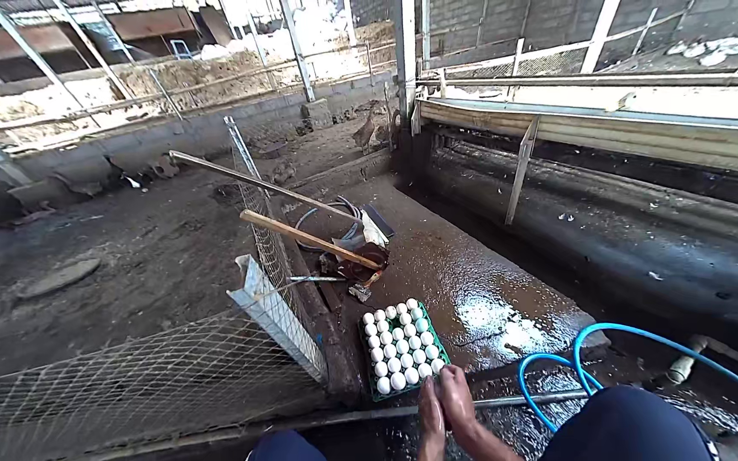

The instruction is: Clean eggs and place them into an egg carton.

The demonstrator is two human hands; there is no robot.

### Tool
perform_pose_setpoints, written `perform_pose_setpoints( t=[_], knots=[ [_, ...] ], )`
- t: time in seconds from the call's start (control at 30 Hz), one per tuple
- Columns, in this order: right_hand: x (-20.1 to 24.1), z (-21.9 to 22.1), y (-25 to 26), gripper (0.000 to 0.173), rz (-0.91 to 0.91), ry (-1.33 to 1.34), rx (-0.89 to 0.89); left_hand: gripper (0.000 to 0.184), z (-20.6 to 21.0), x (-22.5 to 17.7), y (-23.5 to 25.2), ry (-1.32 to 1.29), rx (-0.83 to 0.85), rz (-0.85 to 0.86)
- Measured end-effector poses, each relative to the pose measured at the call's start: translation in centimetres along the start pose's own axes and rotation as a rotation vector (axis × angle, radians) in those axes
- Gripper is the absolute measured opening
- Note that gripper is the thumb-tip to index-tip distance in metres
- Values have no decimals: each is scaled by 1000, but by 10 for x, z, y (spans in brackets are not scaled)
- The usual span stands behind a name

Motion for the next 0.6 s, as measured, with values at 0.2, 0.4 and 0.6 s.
perform_pose_setpoints(
  t=[0.2, 0.4, 0.6],
  knots=[
    [-15, -2, 15, 43, 99, 80, -55, 50, -1, 3, -3, 39, -35, -18],
    [-16, -4, 14, 40, 47, 70, -40, 47, -1, 3, -4, 57, 3, -30],
    [-16, -9, 11, 40, 23, 43, -10, 50, 4, 3, -5, 81, 16, -82]
  ],
)
Point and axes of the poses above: each hand's wrist, its own y-axis towards the middle knuckle, its own z-axis out of the palm, x = y × z, the point moved 4 cm from there along y, towards the middle knuckle, and after that the axes turned 6 degrees about -z, right-handed, at the moved point
